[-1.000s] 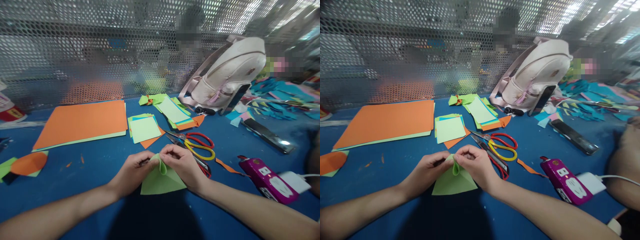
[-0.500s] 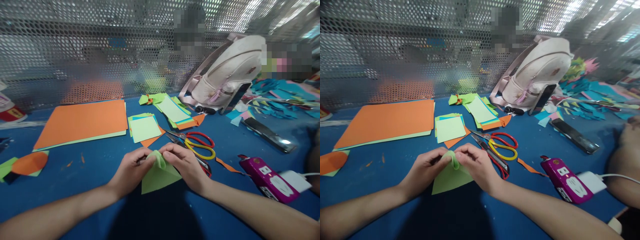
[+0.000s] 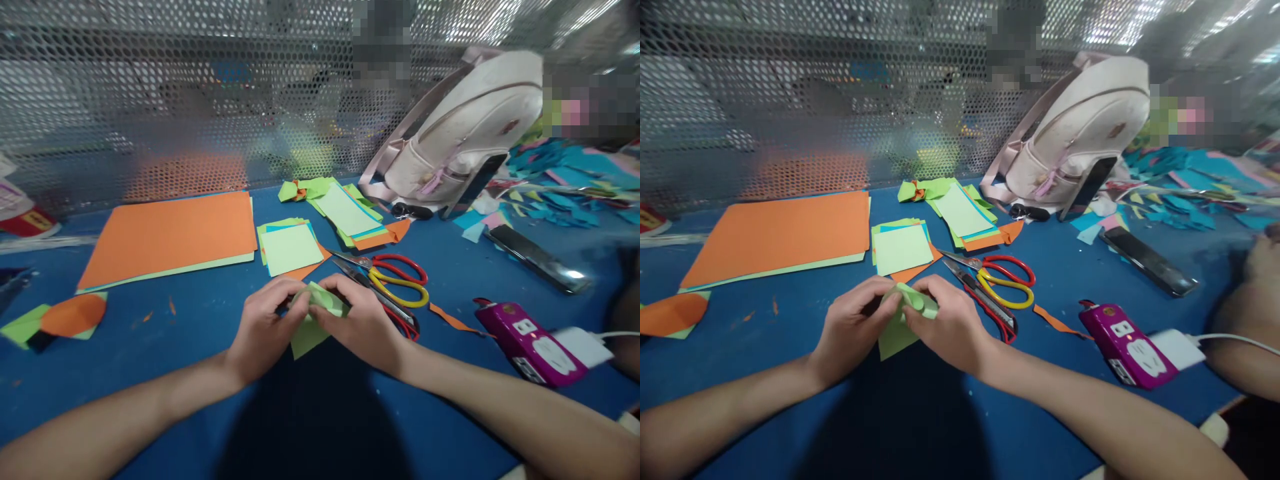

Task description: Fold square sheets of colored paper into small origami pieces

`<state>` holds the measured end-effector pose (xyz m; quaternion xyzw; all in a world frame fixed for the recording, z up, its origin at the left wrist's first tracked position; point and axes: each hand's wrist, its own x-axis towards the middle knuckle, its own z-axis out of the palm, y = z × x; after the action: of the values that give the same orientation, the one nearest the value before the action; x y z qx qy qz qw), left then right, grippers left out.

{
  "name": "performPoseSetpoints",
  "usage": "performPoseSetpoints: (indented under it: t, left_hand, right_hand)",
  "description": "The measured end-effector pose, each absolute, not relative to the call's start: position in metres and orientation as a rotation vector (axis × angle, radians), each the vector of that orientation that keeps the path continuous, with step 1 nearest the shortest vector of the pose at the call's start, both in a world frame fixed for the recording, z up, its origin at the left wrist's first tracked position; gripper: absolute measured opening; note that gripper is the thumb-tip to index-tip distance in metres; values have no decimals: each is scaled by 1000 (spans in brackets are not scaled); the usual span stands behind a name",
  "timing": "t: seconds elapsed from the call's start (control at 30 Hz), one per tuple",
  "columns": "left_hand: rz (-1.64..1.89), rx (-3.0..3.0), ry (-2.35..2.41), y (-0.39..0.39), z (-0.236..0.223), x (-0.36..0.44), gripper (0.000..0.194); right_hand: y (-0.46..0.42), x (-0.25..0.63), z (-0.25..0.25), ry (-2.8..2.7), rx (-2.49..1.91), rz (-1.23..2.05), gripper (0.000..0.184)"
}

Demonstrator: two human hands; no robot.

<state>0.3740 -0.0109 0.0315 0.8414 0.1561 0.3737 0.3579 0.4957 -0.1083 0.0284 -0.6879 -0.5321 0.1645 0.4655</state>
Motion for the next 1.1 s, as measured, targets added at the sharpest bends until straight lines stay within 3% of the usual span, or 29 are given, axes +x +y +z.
performPoseSetpoints:
  t: [0.43, 0.9, 1.1]
  left_hand:
    - [983, 2192, 355, -5, 25, 375, 11]
    - [574, 2008, 573, -7, 25, 374, 2]
    - [576, 2011, 625, -6, 24, 374, 5]
  right_hand:
    - [-102, 502, 18, -1366, -1662, 257, 8]
    - [-108, 508, 22, -1644, -1643, 139, 13]
    - [-110, 507, 26, -1577, -1645, 187, 4]
